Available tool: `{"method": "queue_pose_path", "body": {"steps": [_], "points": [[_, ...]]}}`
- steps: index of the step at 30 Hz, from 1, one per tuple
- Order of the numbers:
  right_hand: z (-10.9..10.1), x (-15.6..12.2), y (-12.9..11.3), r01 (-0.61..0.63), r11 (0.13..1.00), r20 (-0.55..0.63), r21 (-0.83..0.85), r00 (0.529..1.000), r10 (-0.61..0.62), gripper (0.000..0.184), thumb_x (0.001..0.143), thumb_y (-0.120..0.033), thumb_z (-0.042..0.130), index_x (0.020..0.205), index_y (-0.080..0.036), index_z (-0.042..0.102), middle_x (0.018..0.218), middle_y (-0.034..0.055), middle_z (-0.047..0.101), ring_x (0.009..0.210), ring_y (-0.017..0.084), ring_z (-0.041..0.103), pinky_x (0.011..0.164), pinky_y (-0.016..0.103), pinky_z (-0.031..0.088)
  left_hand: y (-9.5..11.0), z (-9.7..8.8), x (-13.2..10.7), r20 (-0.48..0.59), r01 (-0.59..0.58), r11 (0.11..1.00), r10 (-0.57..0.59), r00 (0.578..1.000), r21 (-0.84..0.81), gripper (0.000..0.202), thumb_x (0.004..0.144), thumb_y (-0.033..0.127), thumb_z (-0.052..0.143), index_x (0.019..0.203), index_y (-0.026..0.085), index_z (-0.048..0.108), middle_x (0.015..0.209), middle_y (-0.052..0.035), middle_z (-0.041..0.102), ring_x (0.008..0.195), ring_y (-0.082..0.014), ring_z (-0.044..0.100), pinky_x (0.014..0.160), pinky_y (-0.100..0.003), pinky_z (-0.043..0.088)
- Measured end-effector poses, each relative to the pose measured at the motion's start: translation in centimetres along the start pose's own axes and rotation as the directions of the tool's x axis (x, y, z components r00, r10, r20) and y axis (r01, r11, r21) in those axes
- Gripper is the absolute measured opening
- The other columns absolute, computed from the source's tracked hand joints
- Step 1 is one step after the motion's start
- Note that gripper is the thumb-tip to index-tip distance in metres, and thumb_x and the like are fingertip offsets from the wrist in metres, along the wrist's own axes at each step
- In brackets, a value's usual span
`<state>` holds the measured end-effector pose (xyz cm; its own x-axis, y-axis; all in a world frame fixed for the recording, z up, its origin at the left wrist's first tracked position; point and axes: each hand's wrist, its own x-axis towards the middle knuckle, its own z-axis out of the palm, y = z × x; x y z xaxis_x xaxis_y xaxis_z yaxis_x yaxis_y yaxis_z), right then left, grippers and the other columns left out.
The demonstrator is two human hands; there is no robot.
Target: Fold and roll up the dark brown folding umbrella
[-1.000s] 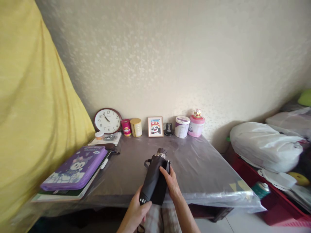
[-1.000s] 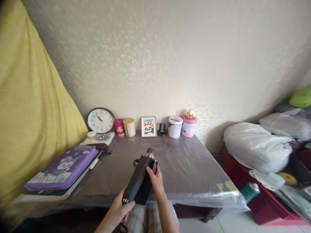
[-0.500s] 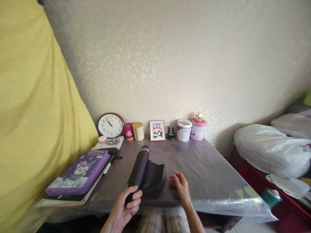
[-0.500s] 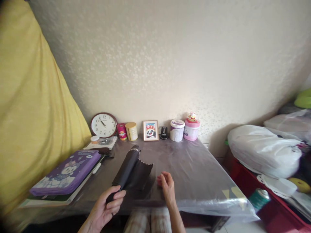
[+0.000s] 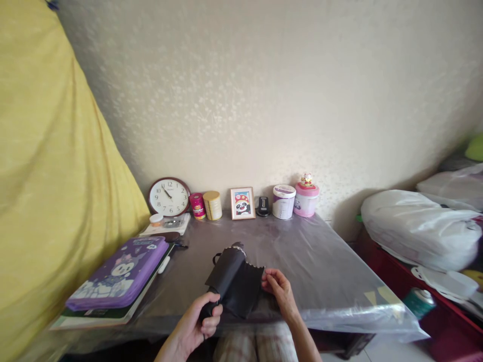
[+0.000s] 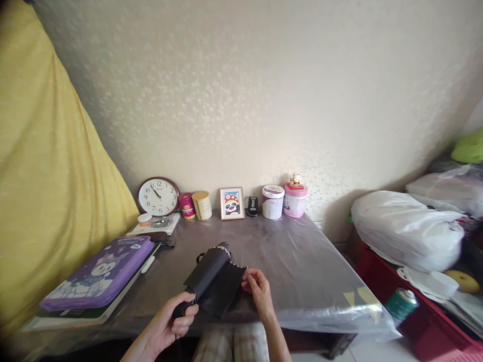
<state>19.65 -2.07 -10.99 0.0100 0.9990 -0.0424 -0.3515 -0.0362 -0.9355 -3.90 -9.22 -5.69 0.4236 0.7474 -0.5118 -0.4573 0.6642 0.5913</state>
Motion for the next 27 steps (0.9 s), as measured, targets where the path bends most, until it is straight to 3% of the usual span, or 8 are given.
{"method": "queue_pose_path", "body": {"steps": [3, 6, 8, 11, 13, 19, 22, 27], "points": [[-0.1, 0.0, 0.2, 0.006, 1.000, 0.007, 0.002, 1.000, -0.006, 0.037, 0.061, -0.046, 0.071, 0.082, -0.017, 0.060, 0.070, 0.0025, 0.064, 0.060, 0.014, 0.058, 0.061, 0.028, 0.050, -0.5, -0.4, -0.3, -0.199, -0.124, 0.958, 0.179, 0.963, 0.259, 0.026, 0.071, 0.038, 0.058, 0.080, 0.015, 0.050, 0.053, 0.0051, 0.048, 0.035, -0.0018, 0.035, 0.034, -0.013, 0.023], [-0.1, -0.1, 0.3, 0.016, 1.000, 0.009, -0.009, 1.000, -0.016, 0.036, 0.062, -0.046, 0.070, 0.081, -0.017, 0.060, 0.071, 0.0025, 0.064, 0.060, 0.014, 0.057, 0.061, 0.028, 0.050, -1.1, -1.1, -0.5, -0.342, -0.094, 0.793, 0.362, 0.867, 0.602, 0.070, 0.070, 0.040, 0.060, 0.128, 0.021, 0.026, 0.069, 0.0011, 0.057, 0.042, -0.0098, 0.050, 0.038, -0.019, 0.035], [-0.1, -0.2, 0.3, 0.026, 0.999, 0.015, -0.018, 1.000, -0.026, 0.036, 0.063, -0.047, 0.069, 0.081, -0.018, 0.061, 0.071, 0.0022, 0.063, 0.060, 0.013, 0.057, 0.061, 0.027, 0.049, -1.5, -1.7, -0.6, -0.351, -0.036, 0.599, 0.516, 0.782, 0.800, 0.090, 0.070, 0.034, 0.059, 0.138, 0.022, 0.002, 0.084, -0.0051, 0.060, 0.054, -0.0145, 0.059, 0.047, -0.025, 0.043], [-0.1, -0.3, 0.4, 0.040, 0.999, 0.021, -0.023, 0.999, -0.040, 0.035, 0.064, -0.047, 0.068, 0.082, -0.018, 0.060, 0.071, 0.0020, 0.063, 0.060, 0.013, 0.056, 0.061, 0.027, 0.049, -2.3, -2.2, -0.6, -0.194, 0.068, 0.200, 0.719, 0.668, 0.977, 0.089, 0.073, 0.019, 0.054, 0.141, 0.021, -0.004, 0.113, -0.0130, 0.052, 0.088, -0.0199, 0.062, 0.070, -0.028, 0.047], [-0.1, -0.3, 0.5, 0.045, 0.999, 0.022, -0.021, 0.999, -0.045, 0.034, 0.065, -0.047, 0.068, 0.082, -0.018, 0.060, 0.071, 0.0020, 0.063, 0.059, 0.013, 0.056, 0.061, 0.027, 0.049, -3.0, -2.1, -0.6, -0.133, 0.226, -0.020, 0.759, 0.637, 0.974, 0.084, 0.077, 0.014, 0.049, 0.141, 0.023, -0.004, 0.120, -0.0141, 0.046, 0.100, -0.0219, 0.058, 0.075, -0.029, 0.047], [-0.1, -0.4, 0.3, 0.052, 0.998, 0.025, -0.028, 0.998, -0.052, 0.034, 0.065, -0.046, 0.067, 0.082, -0.018, 0.060, 0.071, 0.0023, 0.063, 0.059, 0.014, 0.056, 0.060, 0.027, 0.048, -4.8, -0.2, 0.1, -0.101, 0.532, -0.362, 0.749, 0.655, 0.765, 0.079, 0.078, -0.002, 0.036, 0.138, 0.040, 0.006, 0.142, -0.0166, 0.023, 0.111, -0.0262, 0.051, 0.074, -0.032, 0.048], [0.0, -0.5, 0.3, 0.056, 0.998, 0.022, -0.028, 0.998, -0.055, 0.034, 0.065, -0.047, 0.067, 0.082, -0.018, 0.060, 0.071, 0.0024, 0.063, 0.058, 0.014, 0.056, 0.059, 0.027, 0.048, -4.7, 0.0, 0.7, -0.127, 0.574, -0.416, 0.722, 0.680, 0.705, 0.091, 0.071, -0.013, 0.030, 0.134, 0.046, 0.006, 0.145, -0.0151, 0.018, 0.110, -0.0255, 0.052, 0.071, -0.030, 0.048], [0.0, -0.6, 0.2, 0.076, 0.996, 0.040, -0.035, 0.996, -0.075, 0.033, 0.067, -0.047, 0.065, 0.081, -0.018, 0.060, 0.071, 0.0022, 0.062, 0.058, 0.014, 0.055, 0.059, 0.027, 0.047, -3.9, -1.0, 1.2, -0.159, 0.540, -0.405, 0.673, 0.722, 0.738, 0.088, 0.072, -0.011, 0.030, 0.135, 0.044, 0.004, 0.130, -0.0136, 0.039, 0.102, -0.0221, 0.057, 0.072, -0.029, 0.047]]}}
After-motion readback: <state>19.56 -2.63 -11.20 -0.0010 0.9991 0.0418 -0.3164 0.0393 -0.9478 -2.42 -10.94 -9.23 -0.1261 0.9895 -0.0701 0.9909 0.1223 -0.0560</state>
